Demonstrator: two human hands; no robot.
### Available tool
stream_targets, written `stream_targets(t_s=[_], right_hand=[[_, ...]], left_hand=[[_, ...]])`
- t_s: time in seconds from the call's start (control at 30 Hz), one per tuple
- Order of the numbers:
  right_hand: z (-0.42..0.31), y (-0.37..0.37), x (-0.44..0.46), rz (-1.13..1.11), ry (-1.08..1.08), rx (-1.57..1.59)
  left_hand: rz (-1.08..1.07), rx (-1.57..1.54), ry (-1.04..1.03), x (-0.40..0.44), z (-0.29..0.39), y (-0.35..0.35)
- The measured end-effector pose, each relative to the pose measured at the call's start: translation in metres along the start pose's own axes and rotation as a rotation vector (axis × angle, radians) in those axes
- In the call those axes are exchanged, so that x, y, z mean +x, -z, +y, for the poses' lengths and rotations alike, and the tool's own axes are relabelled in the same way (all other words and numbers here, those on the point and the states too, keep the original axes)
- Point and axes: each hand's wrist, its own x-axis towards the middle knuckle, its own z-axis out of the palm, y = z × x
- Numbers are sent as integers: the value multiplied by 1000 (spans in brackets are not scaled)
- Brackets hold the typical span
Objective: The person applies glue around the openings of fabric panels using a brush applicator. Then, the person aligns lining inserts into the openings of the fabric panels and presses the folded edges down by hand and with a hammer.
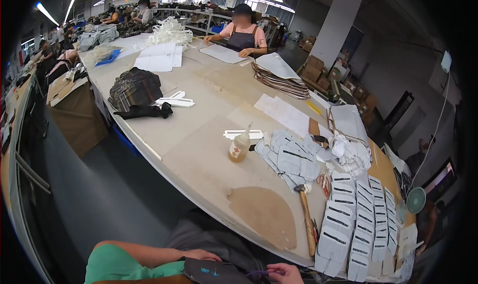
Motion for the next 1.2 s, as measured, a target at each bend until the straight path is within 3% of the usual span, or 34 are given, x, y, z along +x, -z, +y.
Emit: stream_targets(t_s=[0.07,0.13,0.17,0.23,0.27,0.33,0.43,0.53,0.57,0.6,0.7,0.77,0.83,0.87,0.9,0.93,0.97,1.03,1.1,1.17,1.2], right_hand=[[-10,4,2,62,-35,120],[-7,1,13,90,-19,147],[-3,-6,22,72,13,178],[5,-22,43,56,45,218],[8,-32,54,56,84,242],[9,-52,70,58,119,277],[3,-67,80,61,155,348],[5,-69,76,87,170,300],[8,-68,74,83,245,95],[11,-68,71,75,317,-111],[14,-70,65,82,430,-217],[7,-72,59,193,419,28],[26,-69,67,172,309,378],[24,-68,66,176,319,381],[23,-67,65,151,335,638],[20,-65,66,120,348,894],[15,-62,67,123,356,898],[1,-56,64,-80,432,1008],[-34,-48,62,-110,511,838],[-70,-37,62,15,540,661],[-85,-34,64,30,656,653]], left_hand=[[32,-15,-47,-1,-2,1],[45,-87,152,-3,29,17],[42,-86,156,-3,46,23],[204,-536,172,1,84,33],[202,-534,179,5,101,35],[239,-395,-1,13,127,32],[172,-346,107,19,145,23],[181,-500,148,21,131,18],[157,-613,186,21,125,16],[153,-611,192,22,121,12],[156,-488,274,23,116,7],[162,-510,248,21,121,7],[220,-613,241,14,133,3],[279,-722,231,12,140,2],[277,-712,227,10,140,3],[286,-905,99,6,138,5],[292,-1098,-29,2,136,6],[182,-1283,-237,4,120,16],[104,-1241,-404,3,150,34],[122,-978,-529,6,183,59],[191,-984,-555,8,188,68]])
